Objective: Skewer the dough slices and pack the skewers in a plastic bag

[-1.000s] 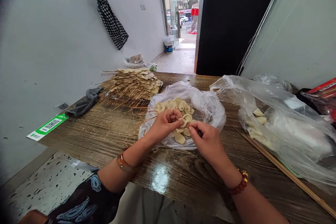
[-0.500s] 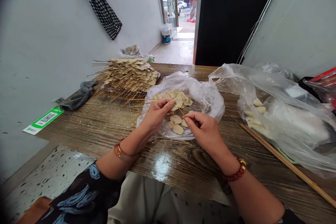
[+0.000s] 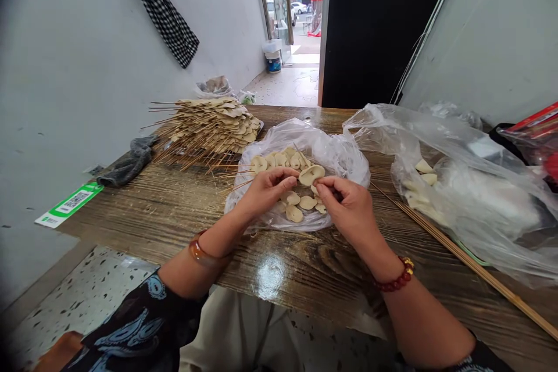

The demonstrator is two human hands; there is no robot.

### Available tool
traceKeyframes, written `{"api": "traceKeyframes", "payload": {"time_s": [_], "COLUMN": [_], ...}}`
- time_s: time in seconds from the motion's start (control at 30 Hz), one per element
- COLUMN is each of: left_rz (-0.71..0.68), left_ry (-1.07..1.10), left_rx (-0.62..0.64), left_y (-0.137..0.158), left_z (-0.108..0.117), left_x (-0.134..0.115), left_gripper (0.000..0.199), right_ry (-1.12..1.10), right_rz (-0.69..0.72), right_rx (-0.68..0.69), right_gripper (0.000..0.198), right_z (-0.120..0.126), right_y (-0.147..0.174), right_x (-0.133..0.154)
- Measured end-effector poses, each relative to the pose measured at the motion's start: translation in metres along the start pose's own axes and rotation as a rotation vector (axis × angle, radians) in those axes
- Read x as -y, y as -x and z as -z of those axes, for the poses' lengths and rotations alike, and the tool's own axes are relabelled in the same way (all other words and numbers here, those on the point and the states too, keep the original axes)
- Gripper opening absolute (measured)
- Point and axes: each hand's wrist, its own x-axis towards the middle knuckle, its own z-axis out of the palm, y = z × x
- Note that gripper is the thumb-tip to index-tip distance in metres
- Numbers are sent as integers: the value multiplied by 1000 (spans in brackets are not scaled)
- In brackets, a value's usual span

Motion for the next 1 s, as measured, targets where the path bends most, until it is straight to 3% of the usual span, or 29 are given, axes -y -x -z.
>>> {"api": "traceKeyframes", "payload": {"time_s": [0.07, 0.17, 0.3, 0.43, 0.63, 0.7, 0.83, 1.0], "left_rz": [-61, -155, -224, -219, 4, 6, -157, -360], "left_ry": [-225, -536, -748, -690, -110, -47, -246, -590], "left_rx": [8, 119, 204, 183, 48, 69, 219, 232], "left_y": [-1, 2, 6, 5, 0, 0, 1, 2], "left_z": [-1, -7, -13, -14, -7, -4, -6, -14], "left_x": [5, 10, 10, 10, 12, 11, 8, 12], "left_gripper": [19, 16, 18, 4, 8, 9, 14, 23], "right_ry": [-10, -14, -17, -17, -25, -27, -35, -37], "right_rz": [-25, -44, -48, -39, -40, -45, -43, -33], "right_rx": [-35, -56, -45, -44, -56, -66, -79, -66], "right_gripper": [24, 25, 26, 26, 27, 27, 27, 28], "right_z": [3, 5, 4, 3, 4, 5, 7, 5], "right_y": [-1, -3, -4, -4, -4, -5, -7, -7], "right_x": [0, 1, 0, -1, -3, -3, -3, -4]}}
